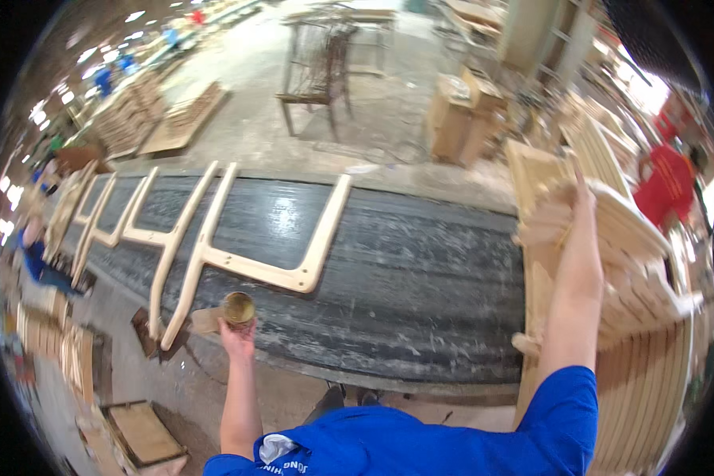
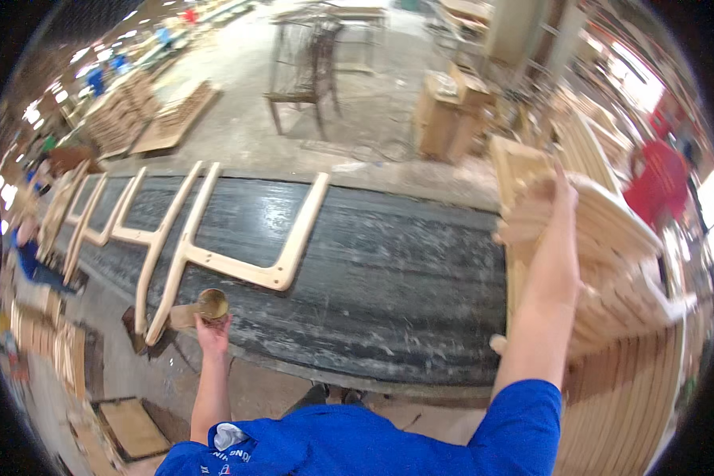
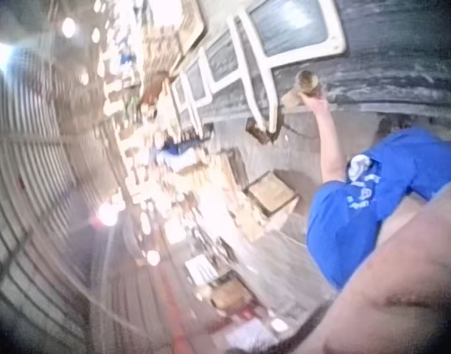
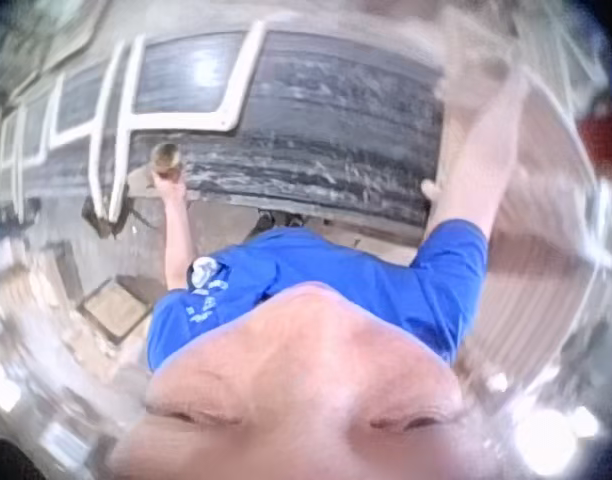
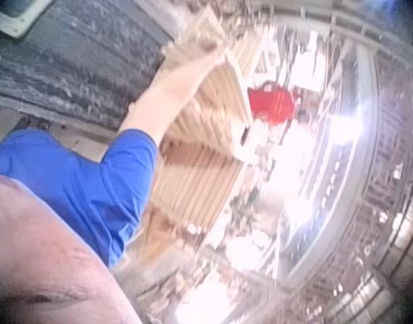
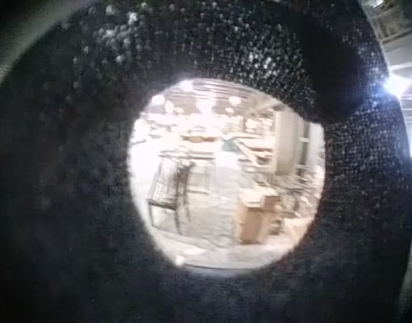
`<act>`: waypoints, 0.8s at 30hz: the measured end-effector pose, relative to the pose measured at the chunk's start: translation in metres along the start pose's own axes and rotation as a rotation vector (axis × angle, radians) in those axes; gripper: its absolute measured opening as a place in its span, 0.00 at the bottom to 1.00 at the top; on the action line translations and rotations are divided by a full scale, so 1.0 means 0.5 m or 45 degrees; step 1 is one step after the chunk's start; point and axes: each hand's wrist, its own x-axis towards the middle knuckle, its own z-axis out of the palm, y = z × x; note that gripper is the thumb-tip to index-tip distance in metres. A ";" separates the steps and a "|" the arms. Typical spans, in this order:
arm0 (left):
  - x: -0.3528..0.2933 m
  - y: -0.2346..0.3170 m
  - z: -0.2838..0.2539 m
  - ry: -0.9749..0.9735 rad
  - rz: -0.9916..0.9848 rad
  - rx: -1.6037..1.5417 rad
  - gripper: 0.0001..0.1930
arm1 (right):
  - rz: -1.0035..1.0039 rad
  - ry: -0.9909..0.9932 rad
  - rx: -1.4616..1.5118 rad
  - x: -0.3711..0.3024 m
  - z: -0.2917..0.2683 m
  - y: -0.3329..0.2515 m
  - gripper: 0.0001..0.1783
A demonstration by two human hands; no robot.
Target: The person applies a liquid finish to wooden chair legs using a brush, then moves to a mixing station to pour liquids into a container and stirs the mixture with a drill-mounted stirrer.
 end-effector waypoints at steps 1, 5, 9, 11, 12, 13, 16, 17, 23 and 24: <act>-0.037 0.020 -0.031 0.066 0.030 0.041 0.28 | 0.010 -0.220 0.139 -0.012 0.075 0.059 0.50; 0.018 0.037 0.037 -0.125 0.051 -0.121 0.27 | -0.182 0.449 -0.188 0.057 -0.071 -0.039 0.28; -0.074 0.004 -0.050 0.053 0.012 -0.090 0.26 | 0.018 -0.256 1.397 -0.053 -0.023 0.043 0.12; -0.074 0.004 -0.051 -0.005 0.016 -0.063 0.26 | -0.013 -0.401 1.284 -0.112 -0.072 0.041 0.09; -0.079 0.002 -0.052 -0.021 0.018 -0.037 0.26 | -0.006 -0.471 1.221 -0.145 -0.080 0.046 0.08; -0.084 0.004 -0.054 -0.043 0.011 -0.009 0.26 | -0.027 -0.465 1.209 -0.187 -0.087 0.049 0.08; -0.094 0.023 -0.057 -0.074 -0.011 0.050 0.26 | -0.039 -0.478 1.213 -0.326 -0.101 0.083 0.09; -0.094 0.022 -0.049 -0.120 -0.021 0.047 0.26 | -0.069 -0.491 1.184 -0.365 -0.120 0.097 0.09; -0.128 0.048 -0.037 -0.349 -0.055 0.067 0.27 | -0.084 -0.795 1.076 -0.606 -0.239 0.179 0.13; -0.143 0.044 -0.026 -0.368 -0.065 0.061 0.27 | -0.164 -0.813 0.930 -0.645 -0.272 0.178 0.16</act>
